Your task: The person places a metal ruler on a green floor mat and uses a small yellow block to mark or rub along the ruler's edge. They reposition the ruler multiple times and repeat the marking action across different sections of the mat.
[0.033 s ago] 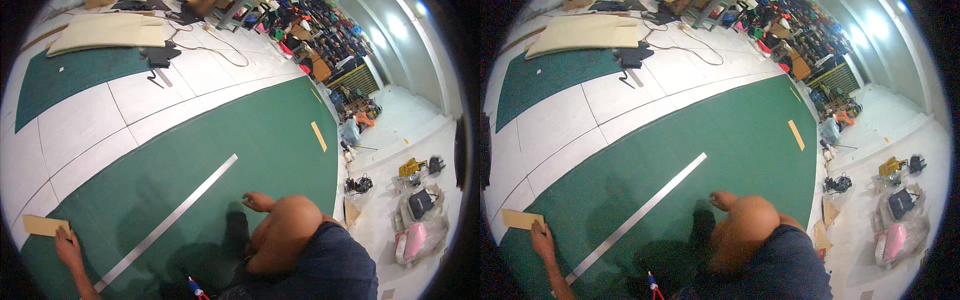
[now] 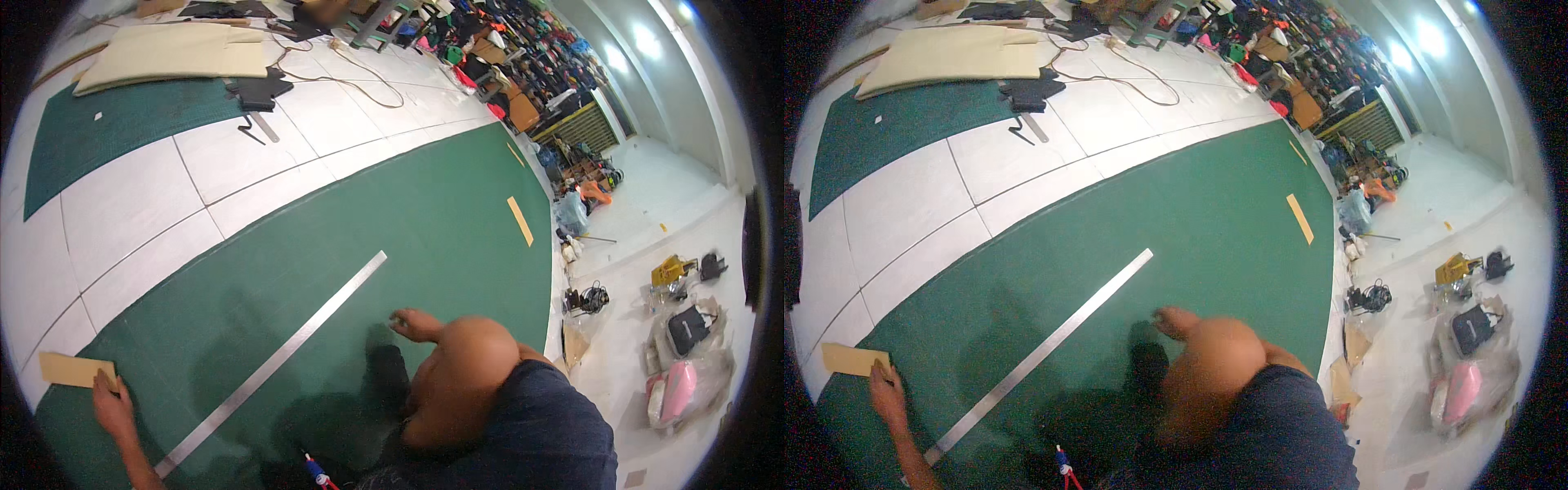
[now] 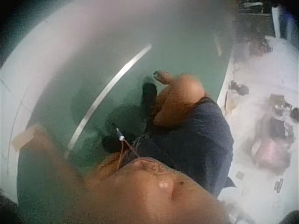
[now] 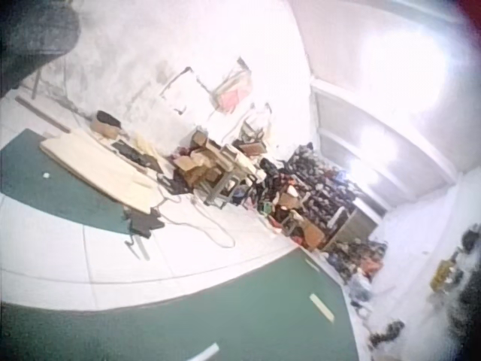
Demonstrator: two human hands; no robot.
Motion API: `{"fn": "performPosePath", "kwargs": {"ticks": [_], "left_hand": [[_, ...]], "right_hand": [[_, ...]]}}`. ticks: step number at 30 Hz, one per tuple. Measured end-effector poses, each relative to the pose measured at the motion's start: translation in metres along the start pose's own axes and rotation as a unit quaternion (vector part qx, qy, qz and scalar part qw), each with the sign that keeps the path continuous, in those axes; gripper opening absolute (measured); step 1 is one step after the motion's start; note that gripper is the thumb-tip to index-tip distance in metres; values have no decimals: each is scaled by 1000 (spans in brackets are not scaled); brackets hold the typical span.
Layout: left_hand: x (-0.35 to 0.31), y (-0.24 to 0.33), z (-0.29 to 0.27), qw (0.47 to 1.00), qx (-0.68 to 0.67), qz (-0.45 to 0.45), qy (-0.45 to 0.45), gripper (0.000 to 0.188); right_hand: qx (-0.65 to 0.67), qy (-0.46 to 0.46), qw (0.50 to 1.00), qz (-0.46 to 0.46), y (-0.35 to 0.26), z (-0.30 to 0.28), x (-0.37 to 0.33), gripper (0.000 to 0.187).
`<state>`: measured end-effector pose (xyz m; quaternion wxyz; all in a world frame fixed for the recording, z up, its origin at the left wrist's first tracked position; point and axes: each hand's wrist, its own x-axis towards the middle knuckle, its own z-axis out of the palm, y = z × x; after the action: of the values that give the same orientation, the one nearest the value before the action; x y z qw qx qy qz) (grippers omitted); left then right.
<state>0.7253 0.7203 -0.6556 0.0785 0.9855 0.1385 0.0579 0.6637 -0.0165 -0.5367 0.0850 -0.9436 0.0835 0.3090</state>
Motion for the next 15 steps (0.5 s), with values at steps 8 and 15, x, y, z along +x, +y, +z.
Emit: {"fn": "performPosePath", "kwargs": {"ticks": [8, 15], "left_hand": [[5, 28, -32, 997, -67, 38, 12, 35], [12, 171, -92, 962, -262, 62, -31, 34]], "right_hand": [[65, 68, 988, -120, -35, -30, 50, 38], [172, -41, 954, -242, -72, -67, 84, 67]]}}
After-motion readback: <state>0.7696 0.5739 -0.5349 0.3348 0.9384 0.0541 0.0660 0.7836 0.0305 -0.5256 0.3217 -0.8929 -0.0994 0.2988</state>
